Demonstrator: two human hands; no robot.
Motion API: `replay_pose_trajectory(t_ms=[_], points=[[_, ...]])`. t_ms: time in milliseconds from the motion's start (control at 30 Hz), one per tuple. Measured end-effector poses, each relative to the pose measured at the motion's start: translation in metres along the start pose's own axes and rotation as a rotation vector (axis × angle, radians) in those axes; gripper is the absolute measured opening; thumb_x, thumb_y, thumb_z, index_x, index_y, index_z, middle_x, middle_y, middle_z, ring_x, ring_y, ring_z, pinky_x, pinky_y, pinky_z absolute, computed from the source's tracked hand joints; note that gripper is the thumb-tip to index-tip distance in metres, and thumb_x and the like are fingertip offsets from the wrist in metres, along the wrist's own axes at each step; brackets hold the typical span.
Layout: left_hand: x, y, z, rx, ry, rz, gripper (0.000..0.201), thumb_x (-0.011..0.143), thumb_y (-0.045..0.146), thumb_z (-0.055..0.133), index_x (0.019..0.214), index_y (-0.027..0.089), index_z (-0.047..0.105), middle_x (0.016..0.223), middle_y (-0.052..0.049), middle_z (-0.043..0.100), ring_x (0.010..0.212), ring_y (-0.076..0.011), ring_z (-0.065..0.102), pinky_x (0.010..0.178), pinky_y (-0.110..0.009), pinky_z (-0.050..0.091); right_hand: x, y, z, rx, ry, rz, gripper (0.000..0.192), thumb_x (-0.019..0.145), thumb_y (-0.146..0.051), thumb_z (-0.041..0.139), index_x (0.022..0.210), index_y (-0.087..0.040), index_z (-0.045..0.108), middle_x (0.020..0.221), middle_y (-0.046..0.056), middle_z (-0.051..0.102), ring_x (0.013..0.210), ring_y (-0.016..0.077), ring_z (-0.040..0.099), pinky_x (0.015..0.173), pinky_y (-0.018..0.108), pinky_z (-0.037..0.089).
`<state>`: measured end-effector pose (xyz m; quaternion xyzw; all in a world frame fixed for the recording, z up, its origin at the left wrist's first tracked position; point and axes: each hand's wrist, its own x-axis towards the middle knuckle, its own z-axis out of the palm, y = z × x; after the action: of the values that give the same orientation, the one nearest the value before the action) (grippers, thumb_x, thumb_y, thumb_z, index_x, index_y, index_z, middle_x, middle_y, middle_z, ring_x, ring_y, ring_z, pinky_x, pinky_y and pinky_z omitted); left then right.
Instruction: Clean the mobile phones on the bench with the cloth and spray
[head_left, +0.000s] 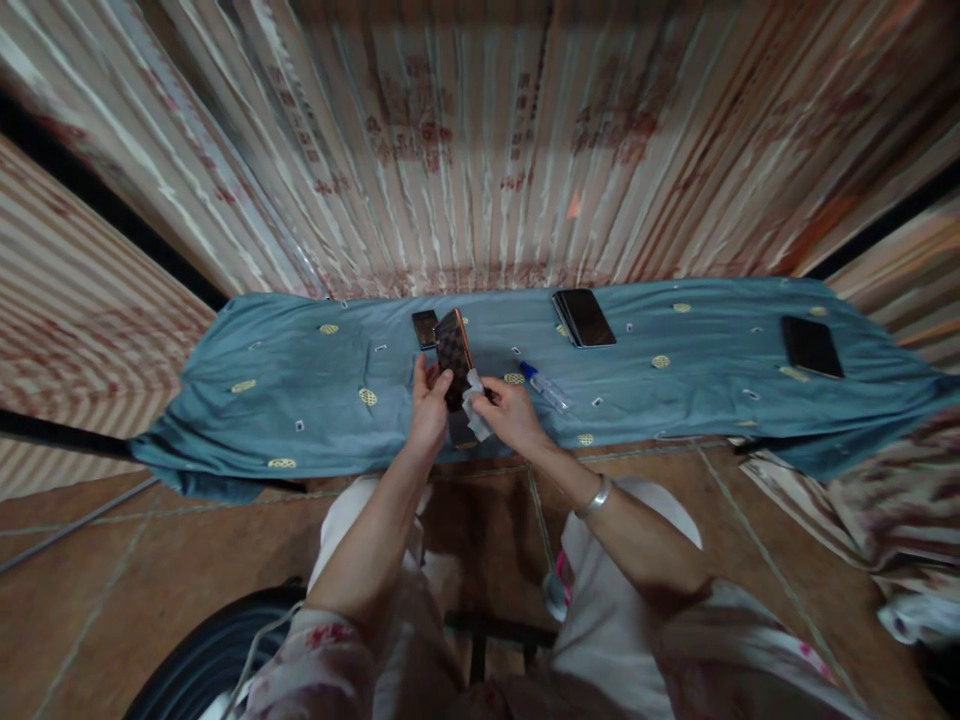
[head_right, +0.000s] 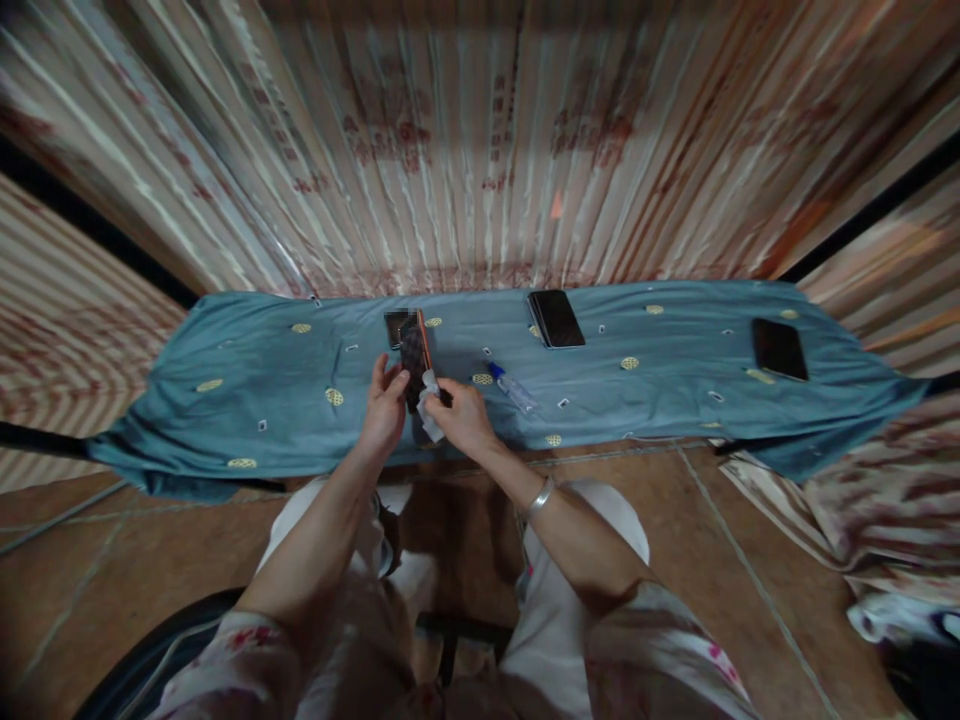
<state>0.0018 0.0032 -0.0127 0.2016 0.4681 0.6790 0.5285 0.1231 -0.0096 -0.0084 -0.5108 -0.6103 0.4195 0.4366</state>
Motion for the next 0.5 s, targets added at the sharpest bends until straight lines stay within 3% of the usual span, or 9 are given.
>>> replay_pose_trajectory(t_ms=[167, 300, 400, 500], points=[[0.005, 0.005, -0.006, -0.018, 0.015, 0.033, 0.055, 0.075, 0.013, 0.067, 0.125, 0.033, 0.053, 0.110, 0.000, 0.067, 0.106, -0.0137, 0.063, 0.093, -0.025, 0.045, 0.007, 0.000, -0.010, 0.499, -0.005, 0.188, 0.017, 0.064, -0.034, 0.063, 0.061, -0.017, 0.066, 0.054, -0.003, 0.060, 0.047, 0.0089, 0.049, 0.045, 0.020, 0.037], [0.002, 0.014, -0.004, -0.153, 0.010, -0.103, 0.028, 0.087, 0.034, 0.056, 0.113, 0.024, 0.060, 0.098, -0.003, 0.070, 0.101, -0.0178, 0.065, 0.090, -0.031, 0.049, 0.007, -0.005, -0.017, 0.715, -0.063, 0.316, 0.018, 0.059, -0.033, 0.070, 0.059, -0.016, 0.066, 0.051, -0.003, 0.060, 0.045, 0.0077, 0.050, 0.043, 0.019, 0.038], [-0.005, 0.021, -0.001, -0.263, -0.143, -0.284, 0.052, 0.090, 0.057, 0.039, 0.102, 0.014, 0.065, 0.093, -0.011, 0.071, 0.100, -0.0258, 0.067, 0.089, -0.040, 0.051, 0.004, -0.008, -0.016, 0.789, -0.124, 0.398, 0.017, 0.060, -0.032, 0.071, 0.062, -0.015, 0.067, 0.052, -0.003, 0.062, 0.045, 0.0083, 0.052, 0.043, 0.019, 0.040], [-0.012, 0.027, 0.001, -0.324, -0.302, -0.352, 0.068, 0.086, 0.067, 0.037, 0.108, 0.010, 0.065, 0.101, -0.016, 0.072, 0.103, -0.0289, 0.066, 0.091, -0.044, 0.051, 0.001, -0.007, -0.012, 0.858, -0.177, 0.419, 0.016, 0.061, -0.029, 0.071, 0.064, -0.015, 0.067, 0.054, -0.003, 0.062, 0.046, 0.0078, 0.053, 0.045, 0.019, 0.042]])
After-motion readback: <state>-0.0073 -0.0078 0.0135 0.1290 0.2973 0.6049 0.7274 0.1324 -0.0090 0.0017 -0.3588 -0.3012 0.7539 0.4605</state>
